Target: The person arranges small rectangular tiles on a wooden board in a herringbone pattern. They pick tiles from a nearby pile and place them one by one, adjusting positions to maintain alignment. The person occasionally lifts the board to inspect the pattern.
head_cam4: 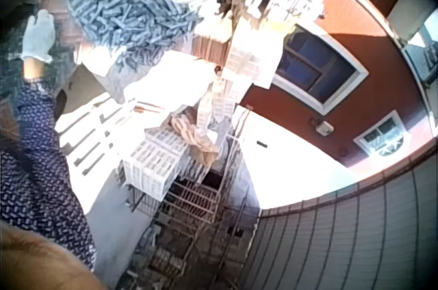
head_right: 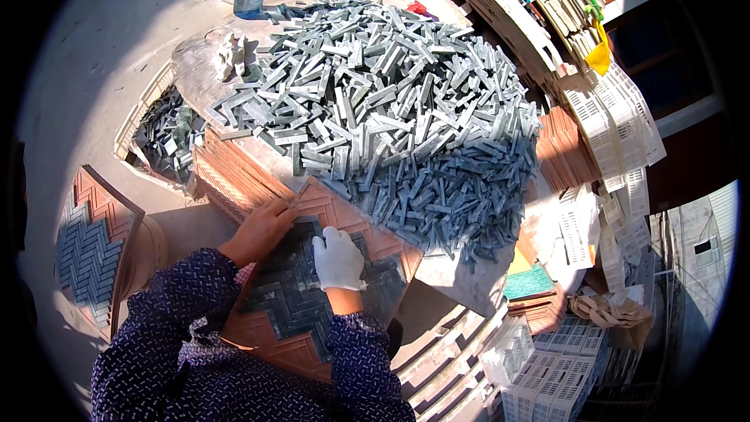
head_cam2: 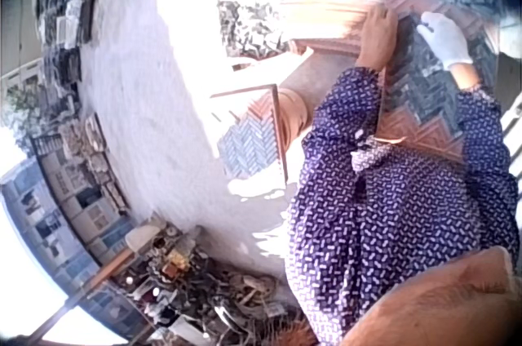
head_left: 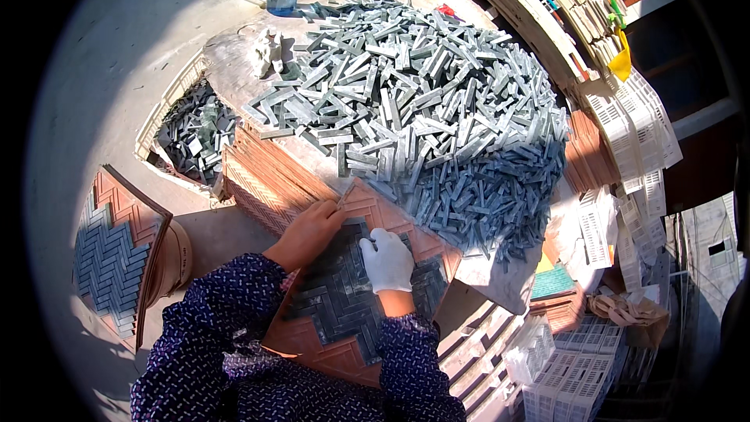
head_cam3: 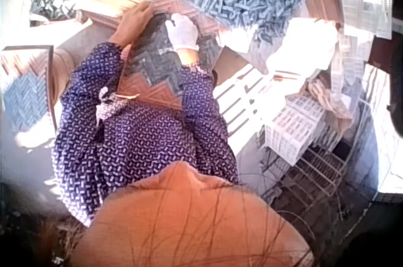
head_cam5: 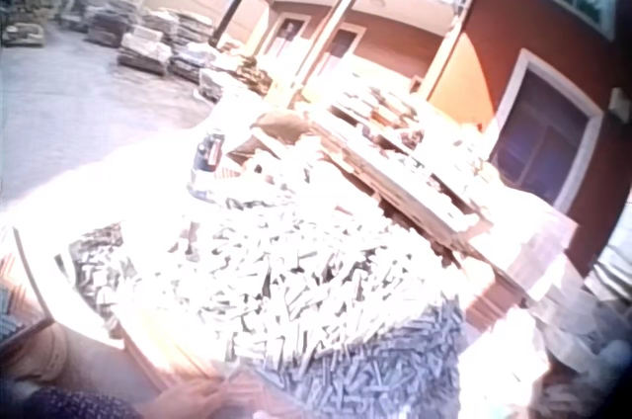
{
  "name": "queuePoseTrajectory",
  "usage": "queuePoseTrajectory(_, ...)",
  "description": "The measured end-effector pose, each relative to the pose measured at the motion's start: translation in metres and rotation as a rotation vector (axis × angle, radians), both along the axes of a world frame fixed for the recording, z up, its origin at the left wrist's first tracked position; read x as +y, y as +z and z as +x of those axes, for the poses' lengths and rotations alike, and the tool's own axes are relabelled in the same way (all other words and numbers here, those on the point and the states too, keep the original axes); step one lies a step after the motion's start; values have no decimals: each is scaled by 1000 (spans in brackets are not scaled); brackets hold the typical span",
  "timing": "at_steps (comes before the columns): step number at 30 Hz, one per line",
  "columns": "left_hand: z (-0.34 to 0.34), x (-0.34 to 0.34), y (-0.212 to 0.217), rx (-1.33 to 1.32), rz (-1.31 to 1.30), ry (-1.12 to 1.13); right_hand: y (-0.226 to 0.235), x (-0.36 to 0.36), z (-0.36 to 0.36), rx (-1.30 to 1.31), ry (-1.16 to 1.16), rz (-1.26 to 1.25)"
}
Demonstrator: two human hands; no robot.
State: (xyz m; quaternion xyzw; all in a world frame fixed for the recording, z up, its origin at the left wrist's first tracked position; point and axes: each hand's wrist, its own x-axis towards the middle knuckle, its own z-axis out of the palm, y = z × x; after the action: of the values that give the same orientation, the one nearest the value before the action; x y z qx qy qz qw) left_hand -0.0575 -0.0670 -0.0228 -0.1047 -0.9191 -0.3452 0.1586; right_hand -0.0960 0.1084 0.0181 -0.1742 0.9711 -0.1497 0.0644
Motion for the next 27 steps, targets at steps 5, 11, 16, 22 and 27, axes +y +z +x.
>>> queuePoseTrajectory(5, -4, -7, 2, -16, -21, -45, 0, -2, -1, 71, 15, -87)
queuePoseTrajectory(11, -2, -9, 0, -106, 53, -48, -20, 14, -26, 60, 303, -289)
queuePoseTrajectory(16, 0, -9, 1, -123, 78, -19, -9, 14, -33, -35, 366, -251)
queuePoseTrajectory(22, -8, -8, -4, -64, 105, 20, 3, 20, -22, 4, 151, -357)
queuePoseTrajectory(27, -10, -4, 3, -105, 119, 104, 12, 51, -1, -83, -57, -492)
